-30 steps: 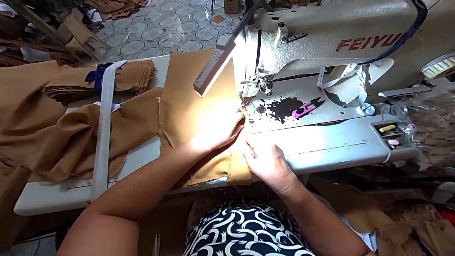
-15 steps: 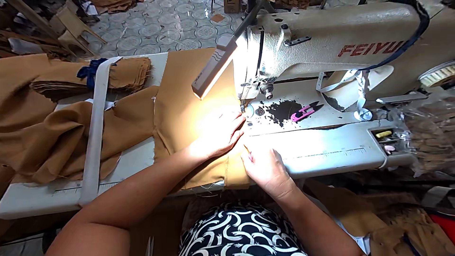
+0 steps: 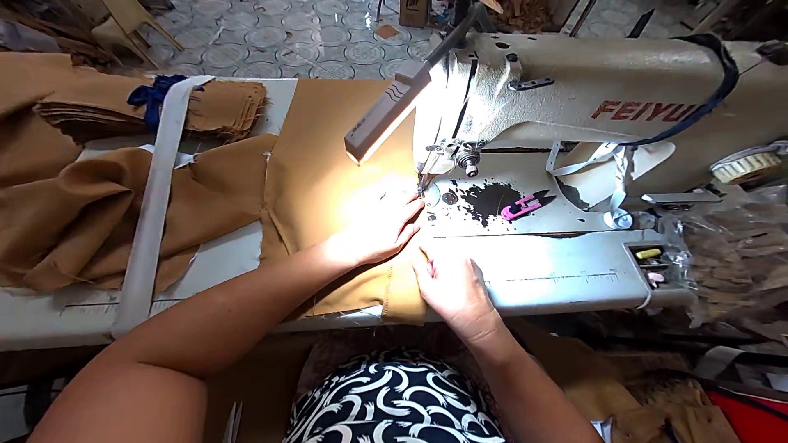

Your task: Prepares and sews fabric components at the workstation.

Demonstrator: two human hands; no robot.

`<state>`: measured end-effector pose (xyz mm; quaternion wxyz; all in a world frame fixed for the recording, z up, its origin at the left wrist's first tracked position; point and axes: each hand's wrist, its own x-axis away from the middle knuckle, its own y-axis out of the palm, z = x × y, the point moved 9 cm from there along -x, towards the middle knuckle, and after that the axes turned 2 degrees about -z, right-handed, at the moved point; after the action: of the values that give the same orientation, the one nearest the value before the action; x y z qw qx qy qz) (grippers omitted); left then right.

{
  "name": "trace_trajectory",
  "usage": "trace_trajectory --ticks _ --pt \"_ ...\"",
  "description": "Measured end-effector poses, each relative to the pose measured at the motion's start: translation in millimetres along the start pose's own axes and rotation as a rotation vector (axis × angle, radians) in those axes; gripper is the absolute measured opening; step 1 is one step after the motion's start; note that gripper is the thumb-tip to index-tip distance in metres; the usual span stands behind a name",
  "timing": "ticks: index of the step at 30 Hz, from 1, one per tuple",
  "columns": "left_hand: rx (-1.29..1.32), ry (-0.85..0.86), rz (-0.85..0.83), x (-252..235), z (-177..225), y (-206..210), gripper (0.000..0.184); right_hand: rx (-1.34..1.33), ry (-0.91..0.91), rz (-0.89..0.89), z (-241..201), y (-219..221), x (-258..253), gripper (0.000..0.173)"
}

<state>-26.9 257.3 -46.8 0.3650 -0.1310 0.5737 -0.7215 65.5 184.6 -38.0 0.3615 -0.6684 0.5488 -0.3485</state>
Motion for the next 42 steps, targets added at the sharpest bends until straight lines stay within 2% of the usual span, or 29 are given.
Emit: trace_trajectory --ticks 2,5,8,12,15,19,22,24,28,42 --pt "0.004 0.001 -0.013 -1.5 -1.4 0.1 0.051 0.010 -0.062 0.125 -1.9 -3.6 5.2 0.028" --pt "-0.037 -0.032 -0.089 -2.3 -0.6 -1.2 0.051 0.043 -0.338 0.364 -5.6 -7.4 21.2 0.026" --pt "-0.051 -0.049 -0.103 0.0 -1.3 0.1 0.051 0.019 -0.542 0.361 3.5 -6.2 29.0 0.024" --pt "-0.027 -0.088 -0.134 -5.8 -8.4 0.7 0.053 0.042 -0.648 0.303 9.7 -12.8 26.6 0.025" --pt "-0.026 -0.106 -0.188 -3.4 -4.7 -2.5 0.053 0.040 -0.691 0.285 13.3 -16.5 22.8 0.027" --pt "-0.018 -0.025 -0.098 19.3 26.6 -15.4 0.030 -0.061 -0.659 0.345 23.8 -22.4 29.9 0.026" --pt "0.022 0.005 -0.010 42.3 45.6 -16.4 0.032 -0.110 -0.624 0.414 29.0 -28.2 41.1 0.021" --pt "0.059 0.011 0.058 54.8 52.8 -16.5 0.033 -0.116 -0.670 0.421 28.1 -25.1 47.2 0.022" --pt "0.121 0.053 0.153 66.1 56.3 -16.4 0.032 -0.031 -0.770 0.299 18.6 -12.3 52.2 0.034" --pt "0.038 0.089 0.029 65.9 56.9 -7.3 0.040 0.056 -0.838 0.265 13.9 -16.2 48.3 0.029"
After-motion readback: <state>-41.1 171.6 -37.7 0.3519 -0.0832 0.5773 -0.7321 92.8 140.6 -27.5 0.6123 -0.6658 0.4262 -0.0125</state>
